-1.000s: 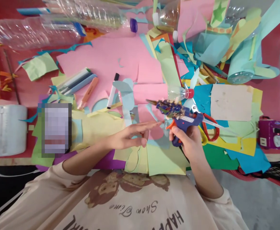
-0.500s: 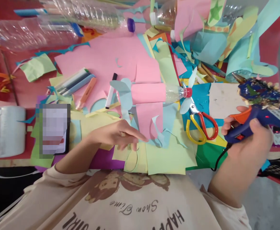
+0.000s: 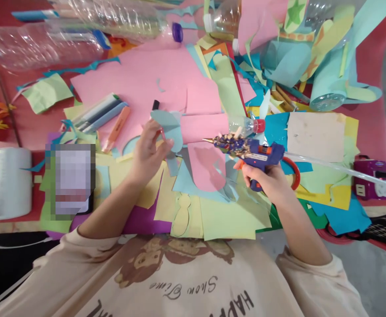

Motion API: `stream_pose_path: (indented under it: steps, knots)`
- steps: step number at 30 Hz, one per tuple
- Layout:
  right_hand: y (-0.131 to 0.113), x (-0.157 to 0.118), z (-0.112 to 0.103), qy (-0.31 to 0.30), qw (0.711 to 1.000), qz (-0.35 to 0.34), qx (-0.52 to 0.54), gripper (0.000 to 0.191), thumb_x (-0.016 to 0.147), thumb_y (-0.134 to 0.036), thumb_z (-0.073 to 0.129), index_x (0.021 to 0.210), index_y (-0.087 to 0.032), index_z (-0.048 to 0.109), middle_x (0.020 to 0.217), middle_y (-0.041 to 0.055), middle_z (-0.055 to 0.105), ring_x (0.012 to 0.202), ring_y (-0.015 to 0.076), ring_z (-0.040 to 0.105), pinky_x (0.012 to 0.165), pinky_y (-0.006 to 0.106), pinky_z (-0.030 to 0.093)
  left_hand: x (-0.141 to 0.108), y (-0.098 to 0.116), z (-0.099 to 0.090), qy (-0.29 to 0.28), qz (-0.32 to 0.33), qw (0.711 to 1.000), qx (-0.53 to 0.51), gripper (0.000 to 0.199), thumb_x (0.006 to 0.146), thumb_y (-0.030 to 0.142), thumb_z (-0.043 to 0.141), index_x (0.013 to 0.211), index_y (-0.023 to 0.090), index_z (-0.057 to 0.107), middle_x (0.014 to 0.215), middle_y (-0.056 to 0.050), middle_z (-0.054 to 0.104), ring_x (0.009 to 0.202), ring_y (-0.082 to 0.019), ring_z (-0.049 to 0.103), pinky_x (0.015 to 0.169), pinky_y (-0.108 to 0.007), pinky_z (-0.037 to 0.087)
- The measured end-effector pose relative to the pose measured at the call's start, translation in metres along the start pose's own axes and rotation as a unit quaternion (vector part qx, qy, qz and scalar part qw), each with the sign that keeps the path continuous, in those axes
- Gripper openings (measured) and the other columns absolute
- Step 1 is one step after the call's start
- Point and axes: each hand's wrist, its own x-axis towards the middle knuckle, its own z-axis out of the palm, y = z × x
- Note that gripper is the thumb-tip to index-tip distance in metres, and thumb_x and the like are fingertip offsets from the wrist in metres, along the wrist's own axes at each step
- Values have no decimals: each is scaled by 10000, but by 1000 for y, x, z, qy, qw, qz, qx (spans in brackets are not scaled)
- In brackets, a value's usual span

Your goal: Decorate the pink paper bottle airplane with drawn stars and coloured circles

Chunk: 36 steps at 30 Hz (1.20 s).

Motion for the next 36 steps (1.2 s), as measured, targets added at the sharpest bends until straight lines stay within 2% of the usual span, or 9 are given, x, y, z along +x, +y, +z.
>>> stream_pose_path:
  steps: [4,9,16,31,36]
  knots:
    - [0,12,7,-23,997,10,-77,311,736,-491,714,687,-187,670,534,-24,574,447,92,511,440,223,399,-3,-1,3,25,-34,999,3,383,920,380,530,1297,322,494,1381,-59,506,1270,-228,503,983,-399,503]
    - [0,19,13,-19,989,2,-146,363,771,-545,665,689,-192,649,526,-22,571,456,106,521,463,239,412,-3,-1,4,43,-59,997,14,380,914,414,545,1279,316,501,1320,-51,561,1143,-208,571,860,-336,551]
    - [-5,20,19,-29,982,14,-187,348,785,-535,652,672,-207,614,517,-25,557,462,114,516,473,252,404,-2,-4,5,52,-41,998,8,407,903,498,540,1273,330,516,1334,-40,563,1153,-220,576,846,-337,553]
    - [-7,17,17,2,974,20,-226,404,784,-527,639,562,-203,545,483,-19,553,467,111,508,492,258,388,-4,-7,4,51,-74,996,-18,410,884,470,580,1275,363,518,1308,-29,571,1147,-229,574,881,-368,560]
    - [-4,17,12,9,980,19,-196,329,776,-483,661,623,-207,566,491,-35,551,459,105,504,476,246,383,-4,-6,4,56,-72,996,-20,391,881,455,588,1253,341,542,1265,-35,594,1120,-223,585,864,-359,567]
